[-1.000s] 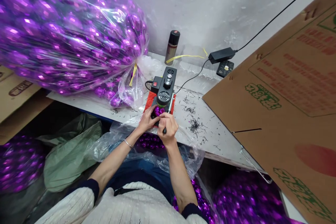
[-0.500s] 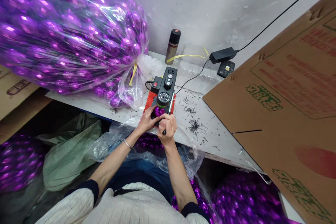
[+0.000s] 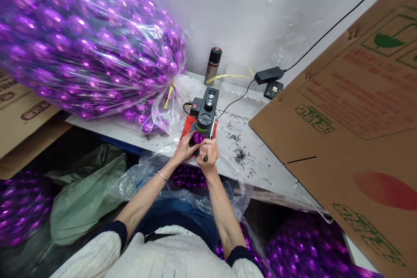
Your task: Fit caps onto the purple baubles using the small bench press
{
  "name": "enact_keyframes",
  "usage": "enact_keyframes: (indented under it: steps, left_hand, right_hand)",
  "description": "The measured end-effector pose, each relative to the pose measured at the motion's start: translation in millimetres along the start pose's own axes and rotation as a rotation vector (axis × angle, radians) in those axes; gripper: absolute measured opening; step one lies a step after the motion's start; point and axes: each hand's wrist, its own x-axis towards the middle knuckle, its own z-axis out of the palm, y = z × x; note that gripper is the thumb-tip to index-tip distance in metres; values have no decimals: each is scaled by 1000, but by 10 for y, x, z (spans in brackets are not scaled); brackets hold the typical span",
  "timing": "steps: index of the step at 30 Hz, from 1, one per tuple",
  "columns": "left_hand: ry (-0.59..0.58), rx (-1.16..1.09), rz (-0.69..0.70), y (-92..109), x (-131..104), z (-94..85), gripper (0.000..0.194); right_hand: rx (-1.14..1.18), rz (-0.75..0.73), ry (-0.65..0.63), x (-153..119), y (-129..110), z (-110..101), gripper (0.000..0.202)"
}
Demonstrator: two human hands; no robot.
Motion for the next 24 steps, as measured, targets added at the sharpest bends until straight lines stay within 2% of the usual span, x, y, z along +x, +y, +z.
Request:
enact_keyframes:
  steps: [4, 7, 10, 13, 14, 18, 20, 22, 24]
  left_hand:
    - [9, -11, -19, -5, 15, 8, 56]
    - [24, -23, -34, 4, 49, 19, 58]
    - [91, -26, -45, 63, 6, -1, 60]
    - [150, 31, 24, 173, -274, -67, 66]
    - [132, 64, 69, 209, -427, -90, 68]
    - [-57, 198, 240, 268, -1085, -117, 74]
    - [-56, 238, 267, 244, -1228, -116, 73]
    - [30, 234, 259, 204, -1128, -176, 61]
    - [171, 208, 202, 155, -787, -341, 40]
  right_hand:
    - [14, -56, -16, -9, -1, 16, 22]
    - [-2, 87, 50, 179, -96, -8, 25]
    - [-11, 213, 26, 450, -222, -70, 27]
    - [-11, 251, -28, 595, -292, -128, 29]
    - [-12, 243, -41, 596, -297, -138, 29]
    - [-10, 180, -55, 452, -260, -128, 27]
    - [-8, 172, -41, 377, -238, -108, 28]
    - [-8, 176, -32, 339, -225, -96, 28]
    - [-8, 172, -31, 332, -220, -92, 29]
